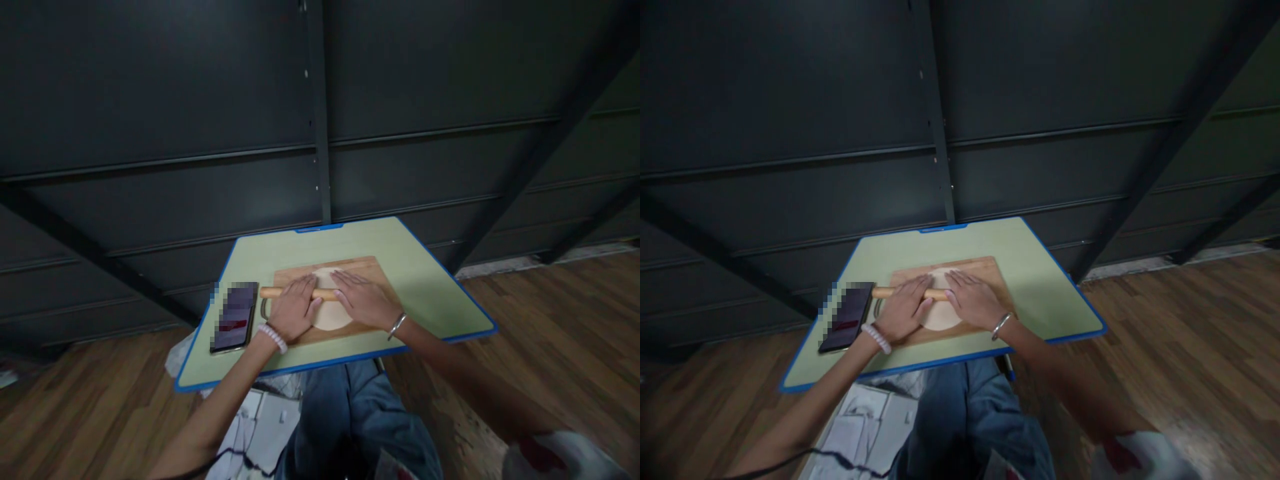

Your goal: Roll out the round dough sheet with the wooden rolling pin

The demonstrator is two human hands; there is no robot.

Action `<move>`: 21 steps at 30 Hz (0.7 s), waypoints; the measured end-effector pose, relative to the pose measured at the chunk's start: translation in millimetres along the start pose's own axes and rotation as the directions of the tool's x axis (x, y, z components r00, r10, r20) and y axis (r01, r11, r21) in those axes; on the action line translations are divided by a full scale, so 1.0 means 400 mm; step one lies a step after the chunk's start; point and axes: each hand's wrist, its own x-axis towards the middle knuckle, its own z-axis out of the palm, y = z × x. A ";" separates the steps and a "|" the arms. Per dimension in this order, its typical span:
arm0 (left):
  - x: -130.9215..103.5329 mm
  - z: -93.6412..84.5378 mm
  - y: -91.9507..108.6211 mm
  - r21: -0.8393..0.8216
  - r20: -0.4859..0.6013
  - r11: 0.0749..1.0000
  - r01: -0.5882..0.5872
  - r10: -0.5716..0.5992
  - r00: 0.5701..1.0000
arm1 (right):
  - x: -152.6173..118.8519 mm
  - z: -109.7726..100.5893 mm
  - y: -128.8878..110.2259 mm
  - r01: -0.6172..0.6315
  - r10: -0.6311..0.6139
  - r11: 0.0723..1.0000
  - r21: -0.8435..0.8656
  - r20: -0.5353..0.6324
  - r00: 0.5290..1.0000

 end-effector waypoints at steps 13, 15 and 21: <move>-0.192 -0.019 0.093 -0.027 -0.094 0.998 -0.054 0.052 0.994 | -0.132 -0.007 -0.082 0.097 -0.091 0.992 0.078 -0.074 0.993; -0.215 -0.011 0.111 -0.007 -0.123 0.999 -0.044 0.043 0.991 | -0.143 0.000 -0.091 0.089 -0.086 0.996 0.029 -0.098 0.991; -0.247 0.006 0.146 -0.039 -0.162 0.986 -0.162 0.154 0.975 | -0.163 -0.009 -0.142 -0.082 0.069 0.986 -0.145 -0.095 0.993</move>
